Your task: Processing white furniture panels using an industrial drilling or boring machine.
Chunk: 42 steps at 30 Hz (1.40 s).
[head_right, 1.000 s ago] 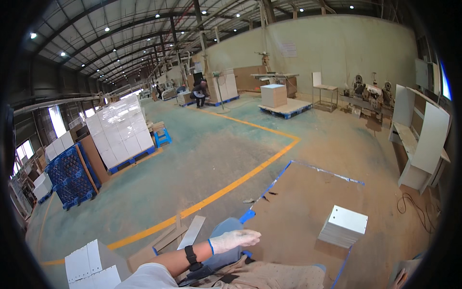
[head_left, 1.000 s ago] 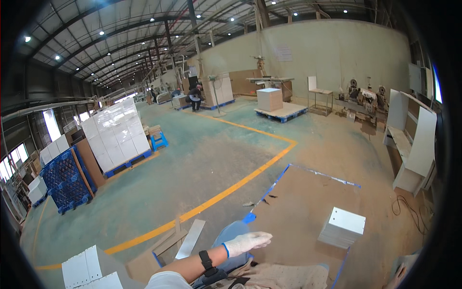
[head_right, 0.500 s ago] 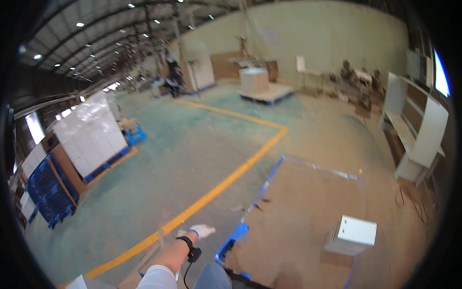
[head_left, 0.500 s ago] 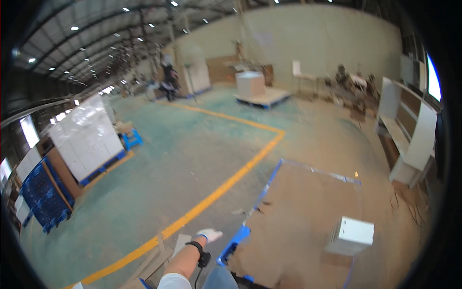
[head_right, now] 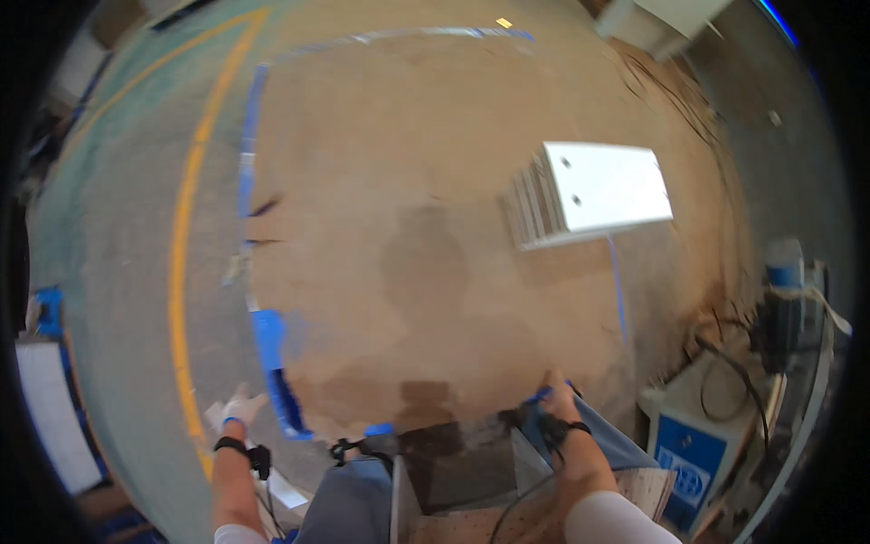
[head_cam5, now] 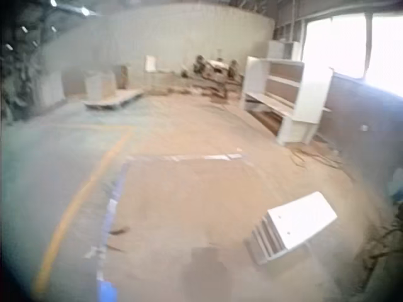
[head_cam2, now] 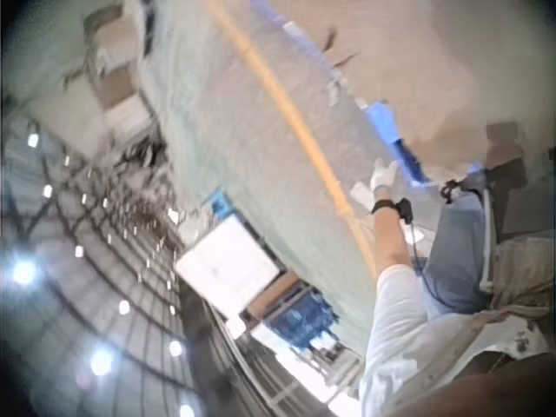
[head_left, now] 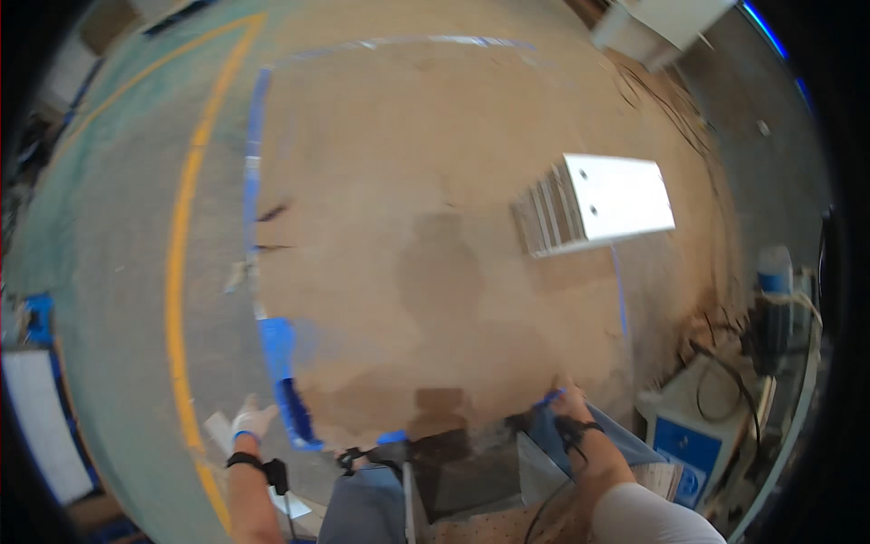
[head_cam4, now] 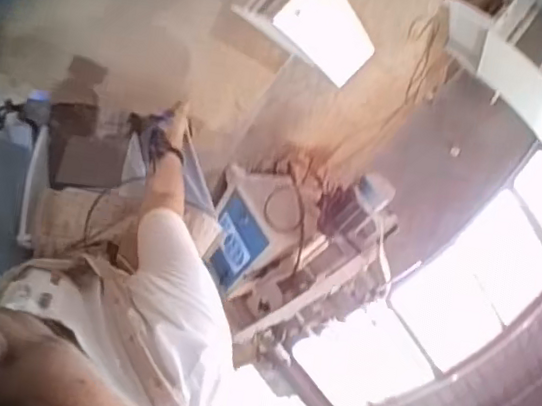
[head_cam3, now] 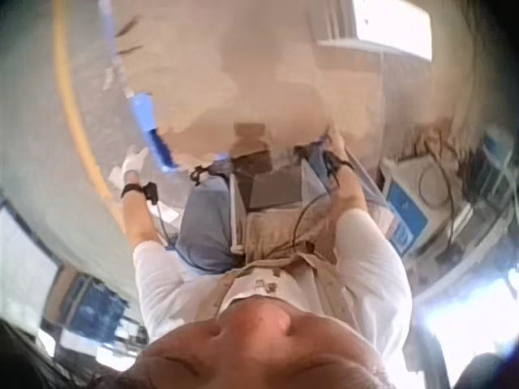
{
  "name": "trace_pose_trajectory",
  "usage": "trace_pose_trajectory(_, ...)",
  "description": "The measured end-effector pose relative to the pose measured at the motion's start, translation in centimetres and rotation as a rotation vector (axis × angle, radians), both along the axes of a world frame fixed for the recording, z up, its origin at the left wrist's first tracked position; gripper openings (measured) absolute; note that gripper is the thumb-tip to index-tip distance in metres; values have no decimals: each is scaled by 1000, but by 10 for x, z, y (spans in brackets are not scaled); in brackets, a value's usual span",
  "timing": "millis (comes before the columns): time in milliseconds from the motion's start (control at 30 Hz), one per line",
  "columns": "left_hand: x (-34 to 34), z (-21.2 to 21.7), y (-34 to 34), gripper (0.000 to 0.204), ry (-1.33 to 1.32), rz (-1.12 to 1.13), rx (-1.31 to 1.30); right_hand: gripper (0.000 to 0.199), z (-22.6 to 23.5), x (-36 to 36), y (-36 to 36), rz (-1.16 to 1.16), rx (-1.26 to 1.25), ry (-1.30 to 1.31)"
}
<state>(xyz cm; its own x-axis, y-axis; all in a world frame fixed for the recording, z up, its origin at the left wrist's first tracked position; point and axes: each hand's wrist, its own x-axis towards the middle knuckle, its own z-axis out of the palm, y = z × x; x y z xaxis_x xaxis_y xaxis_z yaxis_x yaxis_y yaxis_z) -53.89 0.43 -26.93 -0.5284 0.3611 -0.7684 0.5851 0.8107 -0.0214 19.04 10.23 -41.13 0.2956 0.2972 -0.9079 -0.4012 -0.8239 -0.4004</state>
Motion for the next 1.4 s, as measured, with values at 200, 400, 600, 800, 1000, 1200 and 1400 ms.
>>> trace_pose_trajectory(200,-24,-102,19,82,-60,-3,193,63,-10,-39,7,-307,-70,-306)
trace_pose_trajectory(400,-44,-160,2,55,77,47,366,72,-34,-29,-1,-365,297,89)
trace_pose_trajectory(600,-59,-190,-28,35,145,-32,436,73,-35,-36,-1,-391,310,-9)
trace_pose_trajectory(800,-83,-221,-45,31,-70,96,540,73,-21,-47,-22,-417,297,42)
trace_pose_trajectory(1000,-187,-205,-81,35,-46,118,480,68,-38,-106,-23,-481,284,117)
trace_pose_trajectory(1200,16,-84,-1,94,307,70,101,76,3,-61,-38,-514,48,-108)
trace_pose_trajectory(1400,135,129,46,68,-292,1176,587,79,112,-161,12,-543,-180,82)
